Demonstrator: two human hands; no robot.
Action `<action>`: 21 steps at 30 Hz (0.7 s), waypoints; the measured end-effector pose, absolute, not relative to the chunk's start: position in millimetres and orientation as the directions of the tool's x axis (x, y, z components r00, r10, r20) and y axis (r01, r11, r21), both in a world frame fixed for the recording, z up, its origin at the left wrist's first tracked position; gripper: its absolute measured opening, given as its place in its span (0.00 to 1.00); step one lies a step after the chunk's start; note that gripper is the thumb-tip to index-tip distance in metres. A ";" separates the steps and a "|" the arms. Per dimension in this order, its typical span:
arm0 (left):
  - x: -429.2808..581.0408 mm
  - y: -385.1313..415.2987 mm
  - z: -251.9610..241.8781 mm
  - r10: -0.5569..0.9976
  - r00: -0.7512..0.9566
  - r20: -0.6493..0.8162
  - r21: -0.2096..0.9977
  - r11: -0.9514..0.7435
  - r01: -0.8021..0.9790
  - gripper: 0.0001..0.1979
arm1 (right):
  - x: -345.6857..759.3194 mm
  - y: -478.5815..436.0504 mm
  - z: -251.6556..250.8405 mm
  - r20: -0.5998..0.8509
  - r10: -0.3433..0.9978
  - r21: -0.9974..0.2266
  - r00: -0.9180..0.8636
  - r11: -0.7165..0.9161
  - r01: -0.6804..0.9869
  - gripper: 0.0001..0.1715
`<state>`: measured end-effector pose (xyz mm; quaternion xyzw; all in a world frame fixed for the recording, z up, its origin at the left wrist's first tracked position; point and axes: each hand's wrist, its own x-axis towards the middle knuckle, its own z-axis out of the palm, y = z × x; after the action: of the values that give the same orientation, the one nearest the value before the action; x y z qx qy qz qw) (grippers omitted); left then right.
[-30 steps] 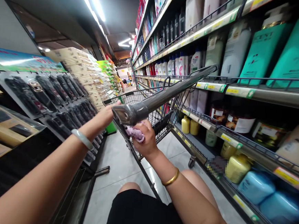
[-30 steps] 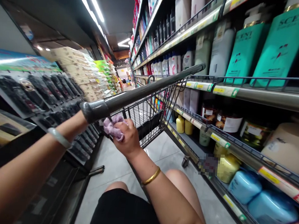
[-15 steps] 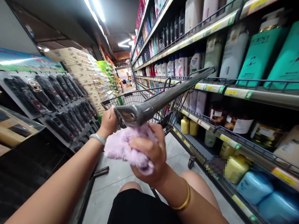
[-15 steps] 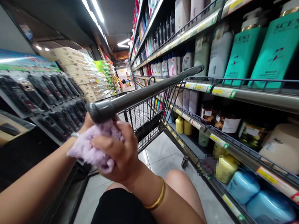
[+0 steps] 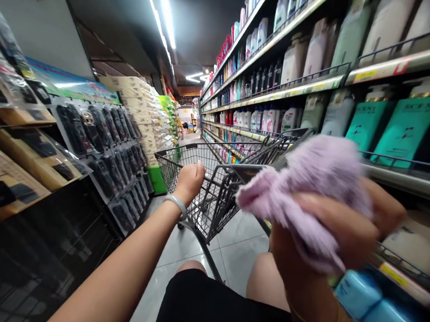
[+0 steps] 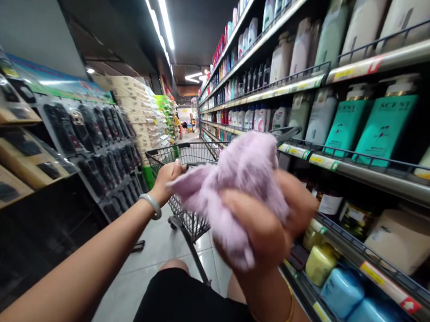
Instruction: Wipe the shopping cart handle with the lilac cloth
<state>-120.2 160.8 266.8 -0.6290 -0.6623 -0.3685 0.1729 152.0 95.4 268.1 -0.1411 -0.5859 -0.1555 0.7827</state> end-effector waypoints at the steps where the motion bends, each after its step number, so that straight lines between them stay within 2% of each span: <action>1: -117.1 157.2 267.3 0.709 -0.143 0.691 0.258 -0.057 0.964 0.30 | 152.2 96.6 278.1 0.955 -0.109 -0.028 0.277 0.894 0.447 0.10; 5: -105.3 141.9 269.3 0.712 -0.109 0.694 0.194 -0.039 0.980 0.32 | 147.3 104.4 305.8 0.969 -0.142 0.020 0.204 0.863 0.505 0.09; 10: -92.2 124.7 270.5 0.711 -0.065 0.700 0.122 -0.029 0.992 0.33 | 155.4 116.9 305.4 0.913 -0.322 0.109 0.250 0.784 0.611 0.07; 15: -77.7 110.8 270.7 0.720 -0.029 0.693 0.071 -0.028 0.997 0.34 | 174.6 122.2 302.1 0.915 -0.309 0.075 0.259 0.761 0.645 0.07; 21: -62.3 96.3 273.1 0.738 -0.022 0.675 0.036 -0.003 0.999 0.33 | 188.5 119.5 303.4 0.911 -0.323 0.107 0.256 0.785 0.610 0.05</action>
<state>-62.3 96.3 273.1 -0.6554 -0.6627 -0.2682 0.2437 188.5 119.5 303.4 -0.1346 -0.5316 -0.2986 0.7811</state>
